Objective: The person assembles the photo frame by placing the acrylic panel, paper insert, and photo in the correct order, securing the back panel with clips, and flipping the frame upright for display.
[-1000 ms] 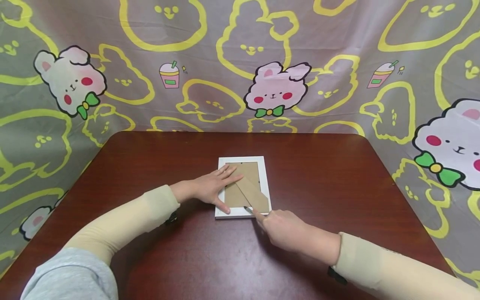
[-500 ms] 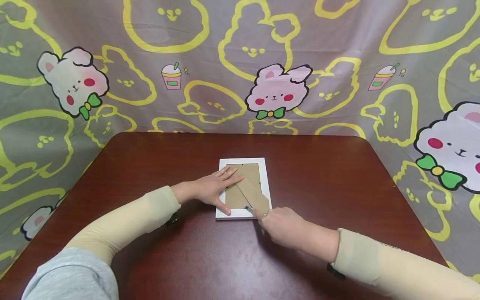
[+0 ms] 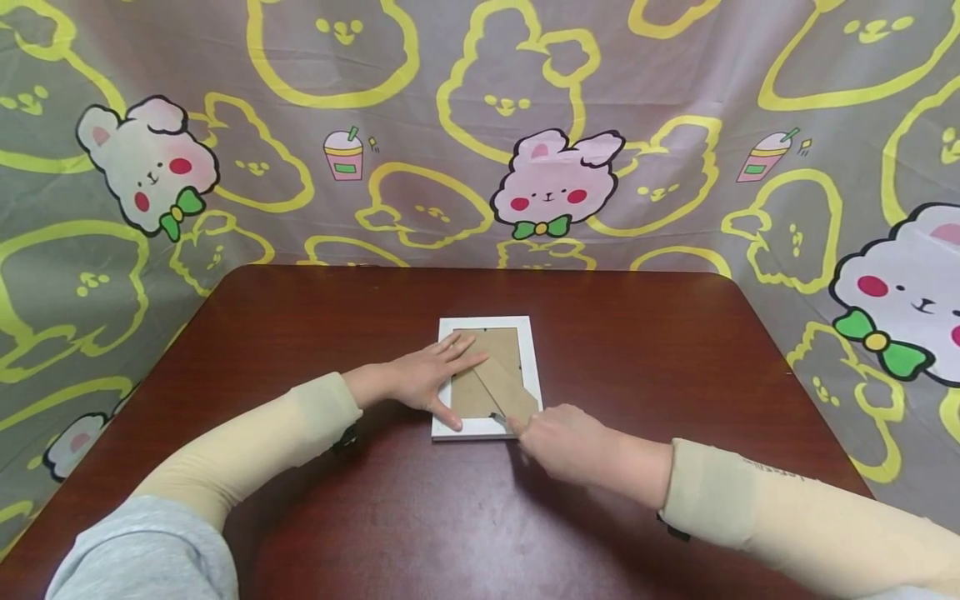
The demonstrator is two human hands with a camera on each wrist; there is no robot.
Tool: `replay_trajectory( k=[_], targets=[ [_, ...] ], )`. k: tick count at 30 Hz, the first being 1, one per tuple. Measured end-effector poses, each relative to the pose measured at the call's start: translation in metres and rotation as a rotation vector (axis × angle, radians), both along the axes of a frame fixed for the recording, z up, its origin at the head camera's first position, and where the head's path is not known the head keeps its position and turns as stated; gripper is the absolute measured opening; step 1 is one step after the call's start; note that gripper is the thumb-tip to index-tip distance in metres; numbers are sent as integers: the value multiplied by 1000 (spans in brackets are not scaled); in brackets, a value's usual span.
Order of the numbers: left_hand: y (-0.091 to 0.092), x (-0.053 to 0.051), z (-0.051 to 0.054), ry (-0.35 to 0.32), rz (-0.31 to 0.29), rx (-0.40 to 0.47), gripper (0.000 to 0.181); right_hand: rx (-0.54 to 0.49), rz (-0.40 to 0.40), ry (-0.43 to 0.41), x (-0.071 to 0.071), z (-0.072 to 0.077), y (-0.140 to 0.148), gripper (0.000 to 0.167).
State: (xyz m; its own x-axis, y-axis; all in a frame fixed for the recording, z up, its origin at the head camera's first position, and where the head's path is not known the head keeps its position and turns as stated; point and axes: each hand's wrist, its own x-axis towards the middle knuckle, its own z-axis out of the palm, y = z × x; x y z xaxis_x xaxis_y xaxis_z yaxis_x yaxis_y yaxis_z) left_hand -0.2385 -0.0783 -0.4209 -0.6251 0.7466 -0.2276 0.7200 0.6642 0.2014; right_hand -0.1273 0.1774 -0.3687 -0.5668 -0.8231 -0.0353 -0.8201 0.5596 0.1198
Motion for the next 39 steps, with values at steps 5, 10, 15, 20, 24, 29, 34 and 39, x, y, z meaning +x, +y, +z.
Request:
replay_trajectory(
  k=[5, 10, 15, 20, 24, 29, 34, 39],
  targets=[
    [0, 0, -2, -7, -2, 0, 113, 37, 25, 9, -3, 2, -3, 42],
    [0, 0, 0, -2, -3, -3, 113, 15, 61, 9, -6, 3, -3, 35],
    [1, 0, 3, -5, -7, 3, 113, -5, 82, -3, -8, 3, -2, 31],
    [0, 2, 3, -3, -9, 4, 113, -34, 93, -44, -8, 2, -3, 24],
    [1, 2, 4, 6, -12, 1, 113, -34, 90, -65, -11, 4, -5, 25],
    [-1, 0, 4, 2, -3, -2, 113, -10, 70, -121, -16, 8, -6, 23],
    [-2, -1, 1, 9, -4, -5, 114, -14, 14, -197, -20, 9, 2, 36],
    [-1, -1, 0, 5, -8, -6, 115, -171, -64, -260, -26, 8, 19, 57]
  ],
)
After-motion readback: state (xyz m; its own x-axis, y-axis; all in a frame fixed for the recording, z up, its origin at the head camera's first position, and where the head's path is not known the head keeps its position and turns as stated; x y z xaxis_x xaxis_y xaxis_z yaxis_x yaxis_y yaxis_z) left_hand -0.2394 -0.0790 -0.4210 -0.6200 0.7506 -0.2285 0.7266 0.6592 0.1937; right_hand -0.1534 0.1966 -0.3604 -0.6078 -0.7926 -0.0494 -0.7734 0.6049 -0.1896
